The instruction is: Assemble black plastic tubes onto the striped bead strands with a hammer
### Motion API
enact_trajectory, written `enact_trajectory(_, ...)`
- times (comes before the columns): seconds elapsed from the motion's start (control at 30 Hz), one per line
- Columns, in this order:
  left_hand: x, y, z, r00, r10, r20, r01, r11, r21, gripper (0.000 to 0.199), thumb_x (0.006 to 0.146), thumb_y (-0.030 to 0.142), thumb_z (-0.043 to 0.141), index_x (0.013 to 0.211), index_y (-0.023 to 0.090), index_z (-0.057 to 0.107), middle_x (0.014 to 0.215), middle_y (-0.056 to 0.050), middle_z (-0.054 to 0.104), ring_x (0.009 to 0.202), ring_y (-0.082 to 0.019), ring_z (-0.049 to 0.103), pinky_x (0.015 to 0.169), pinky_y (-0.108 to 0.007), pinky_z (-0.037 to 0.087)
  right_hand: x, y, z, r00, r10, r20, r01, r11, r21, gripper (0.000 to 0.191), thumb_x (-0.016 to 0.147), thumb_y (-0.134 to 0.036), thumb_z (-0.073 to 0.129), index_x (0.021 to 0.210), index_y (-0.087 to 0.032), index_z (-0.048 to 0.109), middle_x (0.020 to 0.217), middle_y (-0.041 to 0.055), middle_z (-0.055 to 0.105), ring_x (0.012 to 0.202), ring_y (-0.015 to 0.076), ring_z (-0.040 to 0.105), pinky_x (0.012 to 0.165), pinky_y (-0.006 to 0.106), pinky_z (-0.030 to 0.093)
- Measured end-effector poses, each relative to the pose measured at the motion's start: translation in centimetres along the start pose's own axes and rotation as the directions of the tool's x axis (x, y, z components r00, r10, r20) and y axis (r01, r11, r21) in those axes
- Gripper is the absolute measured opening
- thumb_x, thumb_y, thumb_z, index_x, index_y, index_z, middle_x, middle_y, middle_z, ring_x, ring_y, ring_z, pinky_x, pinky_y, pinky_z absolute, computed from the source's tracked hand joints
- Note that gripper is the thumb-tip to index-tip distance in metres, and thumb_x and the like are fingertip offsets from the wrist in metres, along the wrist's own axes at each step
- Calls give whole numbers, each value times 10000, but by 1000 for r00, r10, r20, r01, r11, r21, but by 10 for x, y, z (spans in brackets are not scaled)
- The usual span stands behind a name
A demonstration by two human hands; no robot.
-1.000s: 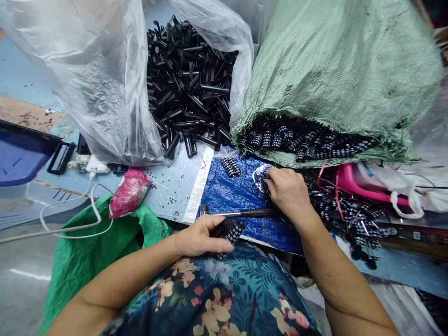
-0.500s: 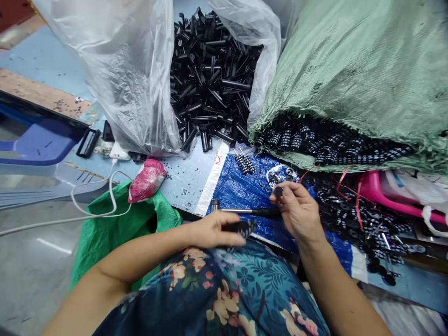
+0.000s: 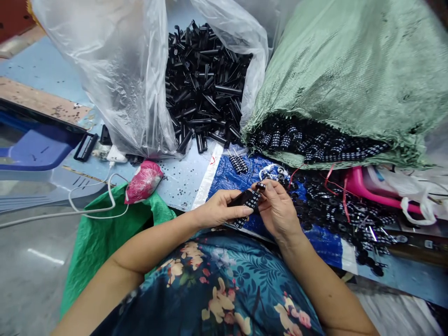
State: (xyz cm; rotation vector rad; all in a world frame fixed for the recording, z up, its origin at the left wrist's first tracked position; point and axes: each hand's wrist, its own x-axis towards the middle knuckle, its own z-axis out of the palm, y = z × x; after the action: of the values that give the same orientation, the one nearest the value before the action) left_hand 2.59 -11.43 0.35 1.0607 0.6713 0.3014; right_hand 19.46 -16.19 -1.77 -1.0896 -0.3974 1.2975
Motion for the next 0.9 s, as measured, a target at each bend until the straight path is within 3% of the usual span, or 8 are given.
enact_trajectory(0.4, 5, -3, -2, 1000, -22, 10, 22, 1000, -5, 403, 760, 489, 786, 813, 135, 601, 623, 54, 478, 506, -52, 396, 465, -196, 279, 1, 4, -13, 993, -61, 100, 67, 996, -59, 230, 772, -438, 827, 910, -275, 742, 885, -9, 772, 789, 139, 715, 754, 269, 590)
enact_trajectory(0.53, 5, -5, -3, 1000, -21, 2, 21, 1000, -17, 398, 764, 493, 786, 815, 133, 623, 619, 48, 493, 504, -53, 397, 463, -200, 271, 3, 8, -23, 964, -204, 169, 243, 936, -254, 165, 878, -421, 729, 953, -274, 739, 945, 15, 768, 884, 164, 726, 858, 325, 596)
enact_trajectory(0.6, 6, -6, -3, 1000, -1, -25, 0, 1000, -30, 409, 760, 505, 787, 807, 132, 627, 626, 42, 509, 507, -52, 398, 467, -202, 274, 1, 7, -28, 909, -334, 250, 412, 810, -417, 207, 902, -418, 701, 1048, -274, 728, 1103, 48, 745, 1033, 201, 711, 934, 377, 589)
enact_trajectory(0.63, 7, -7, -3, 999, 9, -47, -11, 999, -35, 414, 762, 513, 784, 803, 133, 626, 633, 39, 521, 506, -51, 398, 467, -203, 280, 0, 6, -30, 864, -388, 321, 502, 709, -495, 328, 877, -447, 726, 1154, -274, 701, 1243, 77, 699, 1155, 240, 673, 970, 414, 582)
enact_trajectory(0.7, 8, -8, -2, 995, 26, -96, -30, 999, -40, 421, 768, 524, 777, 811, 136, 622, 660, 30, 557, 503, -51, 410, 467, -205, 304, -2, 2, -32, 748, -428, 507, 663, 457, -593, 754, 761, -539, 811, 1410, -262, 546, 1501, 143, 511, 1378, 333, 515, 1046, 510, 547)
enact_trajectory(0.77, 11, -10, 1, 992, 37, -119, -42, 998, -41, 429, 776, 535, 768, 831, 136, 623, 695, 13, 601, 496, -55, 436, 466, -211, 326, -5, -1, -32, 631, -408, 660, 769, 218, -600, 1075, 676, -574, 858, 1559, -240, 344, 1586, 184, 388, 1459, 373, 406, 1112, 577, 487)
enact_trajectory(0.83, 14, -12, 3, 989, 58, -135, -64, 997, -43, 444, 783, 556, 756, 834, 137, 617, 666, 17, 594, 477, -58, 440, 462, -215, 325, -6, -1, -30, 558, -418, 717, 807, 73, -586, 1082, 722, -532, 843, 1589, -217, 277, 1551, 197, 436, 1436, 362, 446, 1137, 584, 465)
enact_trajectory(0.9, 18, -15, 6, 975, 85, -205, -101, 993, -69, 478, 827, 617, 680, 845, 146, 603, 606, 38, 546, 445, -59, 419, 452, -218, 303, -7, 0, -29, 517, -461, 721, 811, -6, -585, 1027, 766, -480, 824, 1588, -191, 281, 1515, 203, 481, 1404, 351, 491, 1125, 559, 491)
